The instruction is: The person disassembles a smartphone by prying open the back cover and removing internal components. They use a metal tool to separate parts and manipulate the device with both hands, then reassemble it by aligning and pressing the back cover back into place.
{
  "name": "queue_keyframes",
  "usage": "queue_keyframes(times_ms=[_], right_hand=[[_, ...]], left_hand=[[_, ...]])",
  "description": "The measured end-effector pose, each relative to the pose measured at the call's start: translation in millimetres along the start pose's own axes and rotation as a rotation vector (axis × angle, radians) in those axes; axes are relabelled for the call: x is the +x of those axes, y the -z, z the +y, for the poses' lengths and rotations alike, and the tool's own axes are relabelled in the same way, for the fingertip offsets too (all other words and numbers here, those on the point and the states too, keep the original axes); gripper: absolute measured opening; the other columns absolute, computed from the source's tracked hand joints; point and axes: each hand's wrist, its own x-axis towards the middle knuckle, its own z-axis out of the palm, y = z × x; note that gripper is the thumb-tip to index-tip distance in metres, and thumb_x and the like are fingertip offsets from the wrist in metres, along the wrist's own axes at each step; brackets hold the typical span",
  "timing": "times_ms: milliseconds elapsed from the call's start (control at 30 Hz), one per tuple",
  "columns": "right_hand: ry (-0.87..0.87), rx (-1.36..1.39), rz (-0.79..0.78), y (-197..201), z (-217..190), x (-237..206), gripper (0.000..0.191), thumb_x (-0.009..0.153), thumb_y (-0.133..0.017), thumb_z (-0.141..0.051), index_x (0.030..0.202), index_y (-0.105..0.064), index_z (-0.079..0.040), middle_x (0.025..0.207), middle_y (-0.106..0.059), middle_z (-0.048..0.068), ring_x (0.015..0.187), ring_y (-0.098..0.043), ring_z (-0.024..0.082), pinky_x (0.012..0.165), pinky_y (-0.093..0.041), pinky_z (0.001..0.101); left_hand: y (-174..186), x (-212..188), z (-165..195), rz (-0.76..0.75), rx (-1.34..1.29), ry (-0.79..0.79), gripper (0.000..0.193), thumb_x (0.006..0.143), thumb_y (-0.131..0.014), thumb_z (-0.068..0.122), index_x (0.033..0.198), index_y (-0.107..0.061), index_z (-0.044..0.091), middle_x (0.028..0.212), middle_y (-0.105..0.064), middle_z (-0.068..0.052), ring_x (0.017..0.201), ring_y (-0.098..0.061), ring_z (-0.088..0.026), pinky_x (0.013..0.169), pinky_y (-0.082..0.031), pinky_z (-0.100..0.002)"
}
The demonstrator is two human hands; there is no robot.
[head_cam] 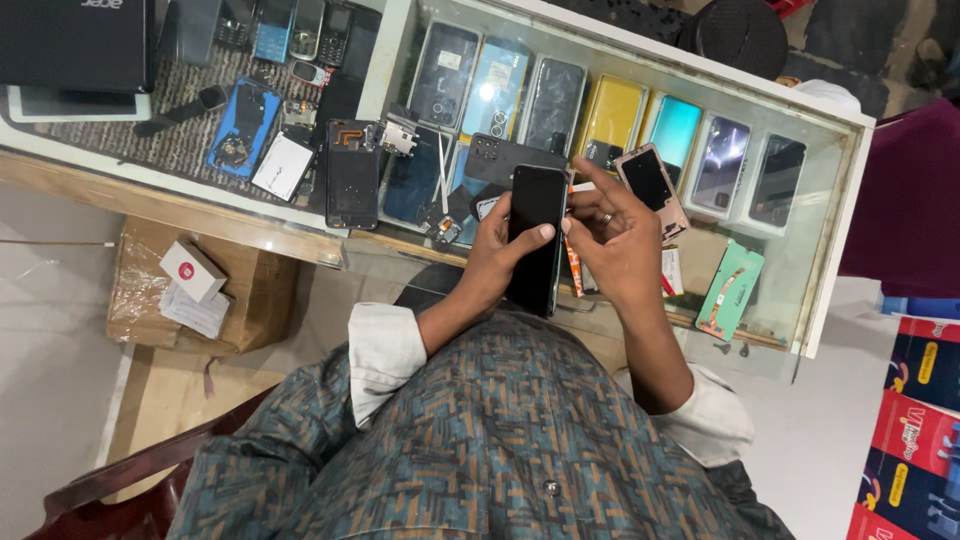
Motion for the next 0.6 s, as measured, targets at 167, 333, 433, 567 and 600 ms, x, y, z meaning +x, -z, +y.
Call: queue_keyframes(times_ms=[167,333,433,567,600], right_hand=[[-0.003,-0.041,-0.011,2.7,4.6,7.8,0.052,0.092,-0.071,0.009,0.142,-0.061,0.0,0.102,-0.07,0.006,0.092,-0.067,0.008,0.081,-0.056,0.0222],[-0.031,-0.043,-0.03,5.8,10.6,18.1,0.048,0.089,-0.07,0.009,0.135,-0.064,0.0,0.096,-0.069,0.003,0.086,-0.065,0.006,0.077,-0.055,0.0205],[-0.045,-0.061,-0.022,6.4,11.1,20.7,0.044,0.089,-0.072,0.008,0.132,-0.066,0.0,0.095,-0.069,0.004,0.084,-0.064,0.005,0.075,-0.053,0.0202],[-0.095,-0.097,-0.057,9.9,5.0,24.5,0.043,0.09,-0.071,0.007,0.132,-0.065,0.0,0.097,-0.073,0.006,0.085,-0.067,0.007,0.076,-0.055,0.021],[-0.06,-0.099,-0.059,10.9,2.8,24.6,0.046,0.09,-0.07,0.008,0.135,-0.063,0.0,0.104,-0.072,0.006,0.091,-0.066,0.007,0.08,-0.056,0.0214]], left_hand=[[1.3,0.4,-0.9,-0.011,0.018,-0.017,0.047,0.094,-0.075,0.017,0.132,-0.055,-0.001,0.121,-0.066,-0.009,0.114,-0.063,-0.015,0.103,-0.049,-0.032],[0.8,0.9,0.7,-0.015,0.056,0.005,0.06,0.082,-0.084,0.015,0.133,-0.053,0.002,0.12,-0.067,-0.007,0.112,-0.065,-0.014,0.102,-0.05,-0.032],[-0.5,0.3,-0.5,-0.012,0.138,-0.04,0.066,0.078,-0.088,0.013,0.133,-0.053,0.002,0.121,-0.066,-0.007,0.113,-0.064,-0.014,0.104,-0.05,-0.032],[1.5,0.9,-0.8,-0.009,0.239,-0.051,0.066,0.079,-0.09,0.014,0.133,-0.055,0.0,0.121,-0.068,-0.009,0.114,-0.065,-0.016,0.106,-0.051,-0.033],[1.8,1.6,-0.7,-0.015,0.228,-0.059,0.067,0.079,-0.089,0.015,0.134,-0.054,0.001,0.122,-0.068,-0.009,0.114,-0.065,-0.015,0.106,-0.051,-0.033]])
